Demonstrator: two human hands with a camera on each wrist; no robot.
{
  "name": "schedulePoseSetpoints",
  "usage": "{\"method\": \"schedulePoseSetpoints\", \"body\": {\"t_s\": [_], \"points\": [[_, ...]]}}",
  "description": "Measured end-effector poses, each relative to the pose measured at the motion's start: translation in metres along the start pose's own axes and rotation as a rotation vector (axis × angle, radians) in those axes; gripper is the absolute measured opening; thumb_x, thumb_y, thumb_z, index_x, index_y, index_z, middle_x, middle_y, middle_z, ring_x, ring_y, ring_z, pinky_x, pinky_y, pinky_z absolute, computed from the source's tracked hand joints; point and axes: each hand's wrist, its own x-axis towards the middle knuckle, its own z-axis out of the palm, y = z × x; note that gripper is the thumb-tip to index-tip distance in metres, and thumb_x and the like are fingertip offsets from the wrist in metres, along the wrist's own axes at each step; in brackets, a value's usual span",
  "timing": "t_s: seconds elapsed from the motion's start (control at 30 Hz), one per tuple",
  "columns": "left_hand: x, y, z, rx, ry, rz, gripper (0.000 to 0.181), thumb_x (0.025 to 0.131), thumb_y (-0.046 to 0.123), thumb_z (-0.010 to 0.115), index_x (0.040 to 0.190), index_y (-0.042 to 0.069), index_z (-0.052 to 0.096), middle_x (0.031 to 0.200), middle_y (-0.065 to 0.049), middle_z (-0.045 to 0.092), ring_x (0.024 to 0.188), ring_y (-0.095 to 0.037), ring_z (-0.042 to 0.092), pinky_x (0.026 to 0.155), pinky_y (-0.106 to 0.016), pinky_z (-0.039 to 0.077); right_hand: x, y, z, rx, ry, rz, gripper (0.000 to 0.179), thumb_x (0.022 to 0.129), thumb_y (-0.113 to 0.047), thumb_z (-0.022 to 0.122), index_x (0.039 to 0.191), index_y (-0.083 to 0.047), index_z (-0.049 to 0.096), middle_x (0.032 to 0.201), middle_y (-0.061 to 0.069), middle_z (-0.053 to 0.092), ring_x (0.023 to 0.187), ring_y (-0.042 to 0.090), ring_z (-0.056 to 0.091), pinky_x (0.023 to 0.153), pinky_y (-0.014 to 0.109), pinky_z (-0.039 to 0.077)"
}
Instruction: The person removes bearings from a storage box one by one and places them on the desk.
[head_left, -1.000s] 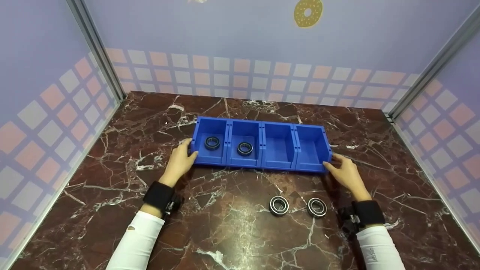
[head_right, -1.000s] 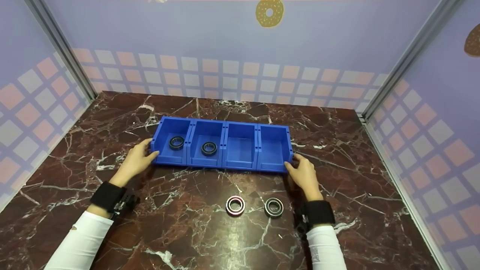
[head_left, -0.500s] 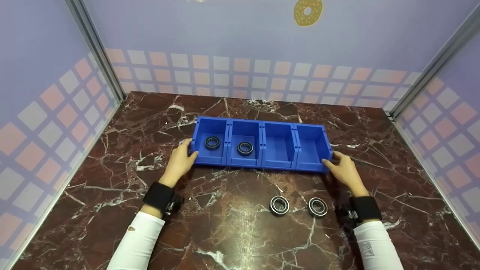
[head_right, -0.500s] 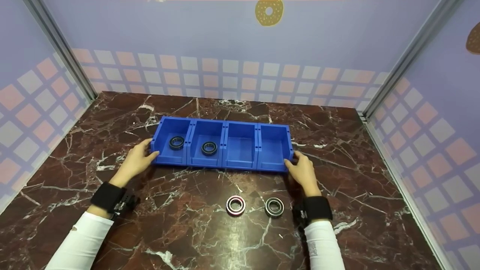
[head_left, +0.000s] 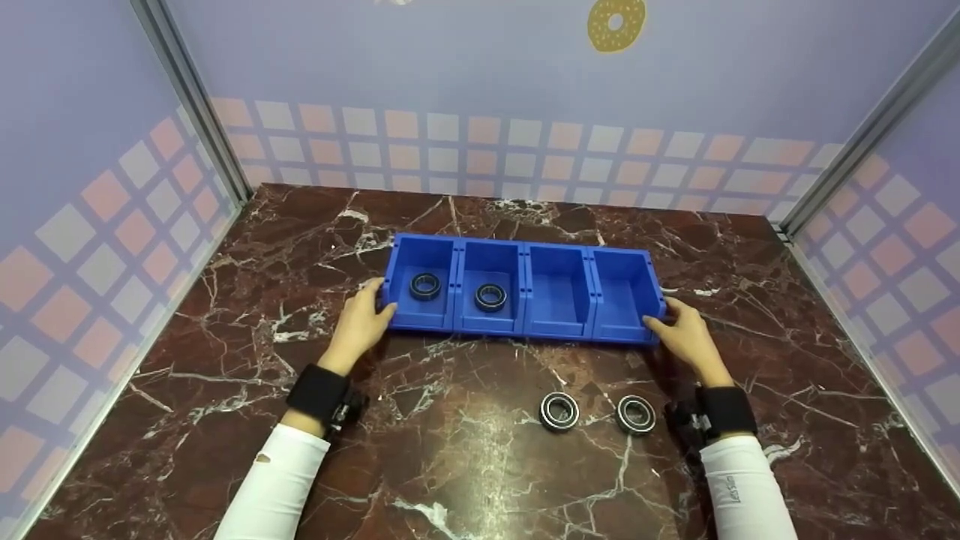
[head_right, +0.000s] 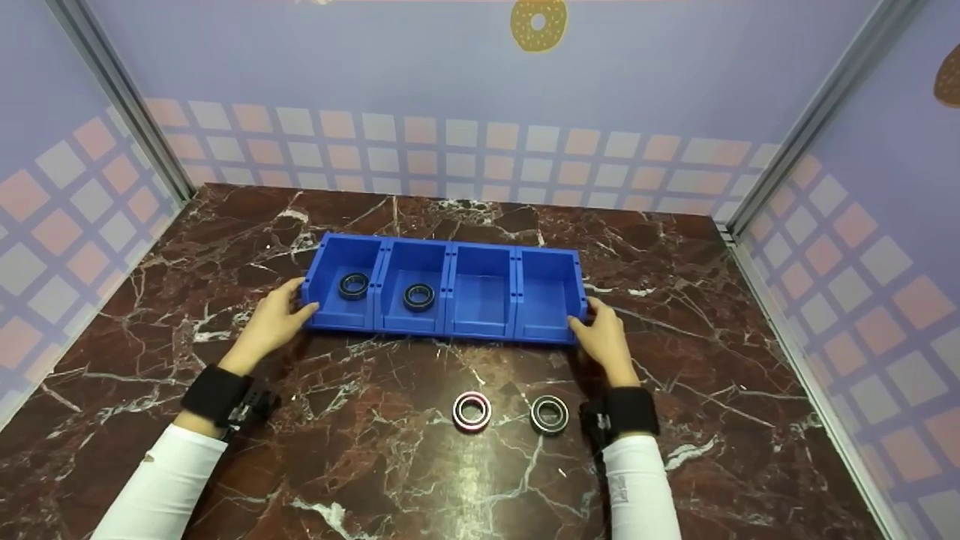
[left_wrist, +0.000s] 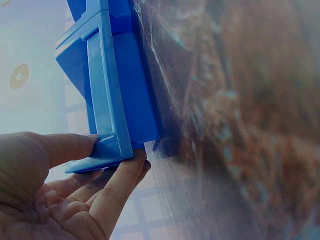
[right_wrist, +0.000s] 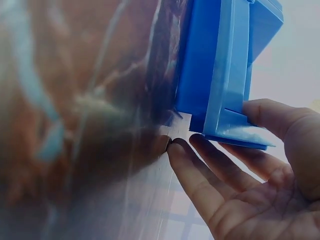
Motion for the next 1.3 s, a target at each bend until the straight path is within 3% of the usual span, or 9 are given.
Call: {"method": "schedulePoseSetpoints", "body": {"t_s": [0.2,0.47,0.93,1.17,1.3], "points": [[0.0004,-0.0003,0.0005,-0.004,0.001,0.003,0.049,0.098,0.001,0.064,0.142,-0.013,0.049,0.136,-0.036,0.057,0.125,-0.05,0.058,0.107,-0.057,0.045,0.002,-0.0005,0.0003,0.024,-0.018,0.009,0.047,0.099,-0.005,0.063,0.139,0.017,0.051,0.129,0.037,0.061,0.118,0.042,0.06,0.102,0.049,0.047],[0.0008,-0.0002,0.0001,-0.005,-0.029,-0.013,0.051,0.1,0.001,0.062,0.145,-0.014,0.045,0.14,-0.036,0.055,0.128,-0.049,0.056,0.107,-0.056,0.045,0.0034,-0.0006,0.001,0.072,-0.032,0.018,0.048,0.097,0.001,0.06,0.14,0.018,0.048,0.129,0.038,0.061,0.112,0.033,0.062,0.082,0.017,0.047],[0.0002,0.0011,-0.0006,-0.01,-0.018,-0.01,0.05,0.099,0.001,0.063,0.144,-0.013,0.047,0.137,-0.036,0.057,0.126,-0.049,0.057,0.107,-0.056,0.046,0.0062,0.0013,0.0017,0.097,-0.034,0.015,0.048,0.096,0.003,0.06,0.14,0.019,0.047,0.128,0.038,0.061,0.107,0.026,0.062,0.079,0.013,0.046],[0.0004,0.0006,0.0,-0.02,-0.028,-0.007,0.049,0.099,0.0,0.062,0.144,-0.014,0.047,0.137,-0.037,0.057,0.126,-0.049,0.058,0.107,-0.056,0.046,0.0057,0.0015,0.0021,0.119,-0.03,0.008,0.046,0.096,0.005,0.059,0.138,0.02,0.048,0.126,0.037,0.062,0.098,0.013,0.059,0.079,0.013,0.046],[0.0002,0.0004,-0.0002,-0.017,-0.031,-0.01,0.05,0.1,0.001,0.062,0.145,-0.014,0.046,0.137,-0.037,0.056,0.127,-0.049,0.057,0.107,-0.056,0.046,0.0065,0.0014,0.002,0.112,-0.033,0.006,0.047,0.096,0.005,0.059,0.139,0.02,0.048,0.127,0.037,0.061,0.101,0.017,0.061,0.08,0.013,0.046]]}}
